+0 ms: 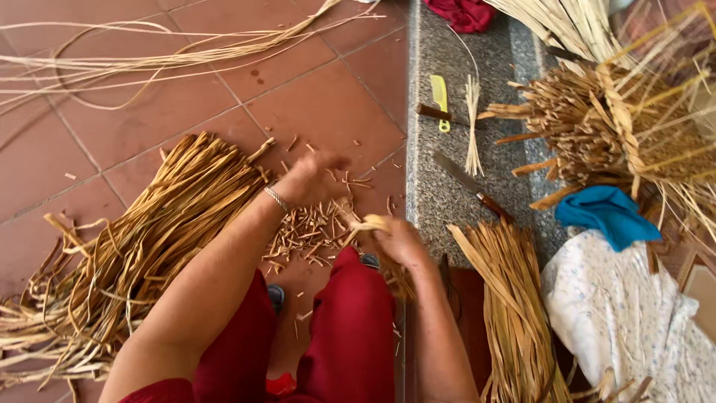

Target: The person sits on a tiled floor and uses shears to trim dried palm leaves into smaller pieces. They repeatedly pick up leaves, cut them, and place the trimmed pieces onto a growing pile on the floor.

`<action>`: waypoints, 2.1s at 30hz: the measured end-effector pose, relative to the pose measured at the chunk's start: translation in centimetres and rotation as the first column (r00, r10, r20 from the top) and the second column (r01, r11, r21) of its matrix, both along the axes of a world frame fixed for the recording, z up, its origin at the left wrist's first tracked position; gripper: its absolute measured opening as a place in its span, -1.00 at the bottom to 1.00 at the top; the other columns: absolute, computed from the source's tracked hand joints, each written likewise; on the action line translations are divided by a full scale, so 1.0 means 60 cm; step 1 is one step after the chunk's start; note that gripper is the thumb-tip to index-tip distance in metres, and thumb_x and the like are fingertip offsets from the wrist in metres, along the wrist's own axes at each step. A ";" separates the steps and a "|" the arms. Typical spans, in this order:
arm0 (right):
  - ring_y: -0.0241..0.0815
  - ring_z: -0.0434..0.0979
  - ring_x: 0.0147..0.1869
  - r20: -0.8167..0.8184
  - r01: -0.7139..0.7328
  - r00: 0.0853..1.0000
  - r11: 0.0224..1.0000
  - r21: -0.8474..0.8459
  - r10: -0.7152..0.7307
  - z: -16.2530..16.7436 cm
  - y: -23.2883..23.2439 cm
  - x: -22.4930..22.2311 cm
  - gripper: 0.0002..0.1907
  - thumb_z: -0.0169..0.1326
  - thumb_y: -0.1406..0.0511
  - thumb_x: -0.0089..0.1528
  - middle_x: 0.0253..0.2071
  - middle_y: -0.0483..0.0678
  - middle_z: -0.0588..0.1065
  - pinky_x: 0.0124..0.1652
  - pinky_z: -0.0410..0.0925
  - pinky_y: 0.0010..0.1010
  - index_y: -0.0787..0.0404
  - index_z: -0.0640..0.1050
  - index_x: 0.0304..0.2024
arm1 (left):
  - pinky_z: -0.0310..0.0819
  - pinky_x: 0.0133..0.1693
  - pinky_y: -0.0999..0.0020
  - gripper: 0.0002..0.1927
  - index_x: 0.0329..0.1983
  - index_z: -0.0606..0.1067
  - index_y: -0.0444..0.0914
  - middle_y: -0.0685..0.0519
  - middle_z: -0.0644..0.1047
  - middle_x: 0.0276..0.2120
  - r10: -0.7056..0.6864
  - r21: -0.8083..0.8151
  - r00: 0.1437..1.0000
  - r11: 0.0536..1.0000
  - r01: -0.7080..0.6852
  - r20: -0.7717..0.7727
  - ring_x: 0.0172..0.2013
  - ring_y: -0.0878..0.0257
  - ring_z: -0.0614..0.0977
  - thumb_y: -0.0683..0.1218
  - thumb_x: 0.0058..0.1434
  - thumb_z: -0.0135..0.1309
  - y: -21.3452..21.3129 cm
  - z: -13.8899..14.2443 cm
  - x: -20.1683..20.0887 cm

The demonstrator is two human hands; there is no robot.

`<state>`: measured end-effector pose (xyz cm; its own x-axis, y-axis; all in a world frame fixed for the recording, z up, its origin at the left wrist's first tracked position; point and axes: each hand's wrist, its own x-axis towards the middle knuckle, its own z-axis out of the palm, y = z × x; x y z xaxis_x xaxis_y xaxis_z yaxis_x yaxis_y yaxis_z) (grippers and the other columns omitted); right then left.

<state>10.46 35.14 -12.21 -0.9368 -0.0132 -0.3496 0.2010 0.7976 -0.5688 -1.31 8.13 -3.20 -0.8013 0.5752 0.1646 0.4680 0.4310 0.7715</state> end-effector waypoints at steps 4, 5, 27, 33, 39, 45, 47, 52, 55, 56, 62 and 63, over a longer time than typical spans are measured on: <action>-0.17 0.68 -0.21 -0.142 -0.127 0.986 0.953 -0.277 0.090 0.110 -0.082 0.031 -0.63 0.21 0.39 0.20 -0.19 0.01 0.68 -0.24 0.53 -0.33 0.12 0.60 0.08 | -0.08 0.26 -0.29 0.16 0.40 0.32 -0.20 -0.22 0.45 0.24 -0.434 -0.320 0.898 0.862 0.393 -0.066 0.27 -0.21 0.36 0.11 -0.27 0.65 0.053 0.014 0.068; -0.17 0.68 -0.16 -0.204 -0.163 0.973 0.947 -0.277 0.108 0.137 -0.090 0.036 -0.61 0.24 0.40 0.17 -0.16 0.01 0.67 -0.18 0.53 -0.32 0.15 0.59 0.07 | -0.14 0.30 -0.28 0.03 0.36 0.33 -0.15 -0.12 0.52 0.13 -0.410 -0.396 0.908 0.822 0.409 0.088 0.22 -0.06 0.46 0.08 -0.19 0.58 0.056 0.018 0.079; -0.21 0.53 -0.50 -0.511 0.050 0.852 0.955 0.293 0.112 0.085 0.063 0.076 -0.77 0.31 0.40 0.11 -0.60 -0.09 0.51 -0.39 0.42 -0.23 0.19 0.57 -0.20 | 0.55 -0.32 0.18 -0.57 0.13 0.51 -0.19 -0.14 0.64 -0.37 -0.074 -0.217 0.996 0.973 0.082 0.043 -0.35 0.04 0.67 -0.12 0.16 0.22 -0.087 -0.032 0.083; -0.24 0.47 -0.57 -0.653 0.122 0.740 0.923 0.364 0.160 0.099 0.139 0.090 -0.79 0.35 0.36 0.11 -0.64 -0.14 0.47 -0.49 0.35 -0.25 0.16 0.53 -0.34 | 0.58 -0.30 0.22 -0.63 0.11 0.55 -0.15 -0.05 0.58 -0.36 -0.075 -0.205 0.989 0.974 0.100 0.128 -0.45 0.22 0.56 0.02 0.26 0.21 -0.080 -0.082 0.088; -0.33 0.40 -0.61 -0.659 0.176 0.729 0.880 0.442 0.185 0.115 0.182 0.110 -0.83 0.28 0.42 0.16 -0.65 -0.17 0.41 -0.62 0.30 -0.43 0.18 0.50 -0.34 | 0.60 -0.15 0.15 -0.60 0.07 0.66 -0.17 -0.05 0.66 -0.31 -0.006 -0.377 0.940 0.915 0.142 0.340 -0.30 0.18 0.63 0.05 0.21 0.33 -0.079 -0.131 0.076; -0.31 0.35 -0.69 -0.536 0.067 0.748 0.760 0.647 0.391 0.192 0.157 0.109 -0.81 0.12 0.56 0.18 -0.72 -0.14 0.36 -0.73 0.27 -0.42 0.19 0.47 -0.41 | 0.51 0.17 0.25 -0.01 0.42 0.33 -0.06 0.00 0.61 0.11 -0.261 -0.468 0.815 0.711 0.525 0.518 0.14 0.22 0.63 0.21 -0.09 0.48 -0.012 -0.141 0.121; -0.27 0.35 -0.69 -0.523 0.022 0.718 0.736 0.676 0.459 0.216 0.139 0.102 -0.79 0.10 0.54 0.20 -0.73 -0.08 0.34 -0.73 0.26 -0.39 0.21 0.44 -0.47 | 0.24 0.33 0.20 0.17 0.51 0.06 -0.08 -0.04 0.29 0.35 -0.378 -0.421 0.741 0.640 0.642 0.555 0.36 0.14 0.32 0.26 -0.06 0.47 0.017 -0.121 0.126; -0.21 0.36 -0.65 -0.508 -0.071 0.621 0.688 0.723 0.597 0.236 0.077 0.071 -0.79 0.12 0.50 0.14 -0.74 -0.02 0.34 -0.63 0.28 -0.26 0.22 0.43 -0.56 | -0.14 0.42 -0.04 0.47 0.63 -0.27 0.00 -0.03 -0.19 0.55 -0.430 -0.323 0.806 0.757 0.567 0.407 0.52 0.07 -0.17 0.29 -0.18 0.43 0.069 -0.011 0.119; -0.26 0.41 -0.63 -0.491 -0.089 0.565 0.641 0.762 0.662 0.233 0.036 0.045 -0.87 0.10 0.52 0.18 -0.70 -0.07 0.38 -0.64 0.30 -0.35 0.27 0.49 -0.46 | 0.25 0.33 -0.04 0.22 0.60 -0.16 -0.14 -0.14 0.05 0.52 -0.560 0.416 0.676 0.823 0.387 0.478 0.49 0.05 0.07 0.24 0.04 0.29 0.106 0.047 0.141; -0.25 0.42 -0.61 -0.496 -0.108 0.567 0.657 0.746 0.657 0.235 0.024 0.036 -0.90 0.12 0.50 0.17 -0.66 -0.05 0.41 -0.59 0.33 -0.34 0.28 0.50 -0.45 | 0.33 0.22 0.04 0.12 0.59 -0.10 -0.14 -0.14 0.21 0.39 -0.495 0.426 0.685 0.858 0.287 0.535 0.34 0.09 0.23 0.20 0.10 0.25 0.119 0.059 0.155; -0.14 0.47 -0.31 -0.473 -0.211 0.682 0.770 0.603 0.557 0.283 0.029 0.022 -0.80 0.23 0.31 0.34 -0.45 -0.10 0.49 -0.06 0.34 -0.10 0.14 0.56 -0.40 | 0.51 -0.43 0.40 -0.54 0.20 0.44 -0.27 0.11 0.58 -0.36 -0.378 0.405 0.639 0.907 0.113 0.670 -0.48 0.38 0.53 0.04 0.32 0.06 0.141 0.087 0.177; -0.08 0.44 -0.20 -0.429 -0.199 0.750 0.791 0.579 0.503 0.291 0.047 0.028 -0.77 0.23 0.24 0.40 -0.39 -0.12 0.51 0.00 0.28 -0.06 0.06 0.58 -0.38 | 0.48 -0.52 0.41 -0.61 0.11 0.48 -0.23 0.14 0.56 -0.44 -0.312 0.343 0.648 0.936 0.082 0.695 -0.56 0.39 0.48 0.04 0.28 0.06 0.135 0.084 0.173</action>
<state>12.16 37.96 5.24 -0.9206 -0.3598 0.1516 -0.3667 0.9301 -0.0194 9.09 16.22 1.85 -0.5967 0.7607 -0.2555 -0.2459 0.1297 0.9606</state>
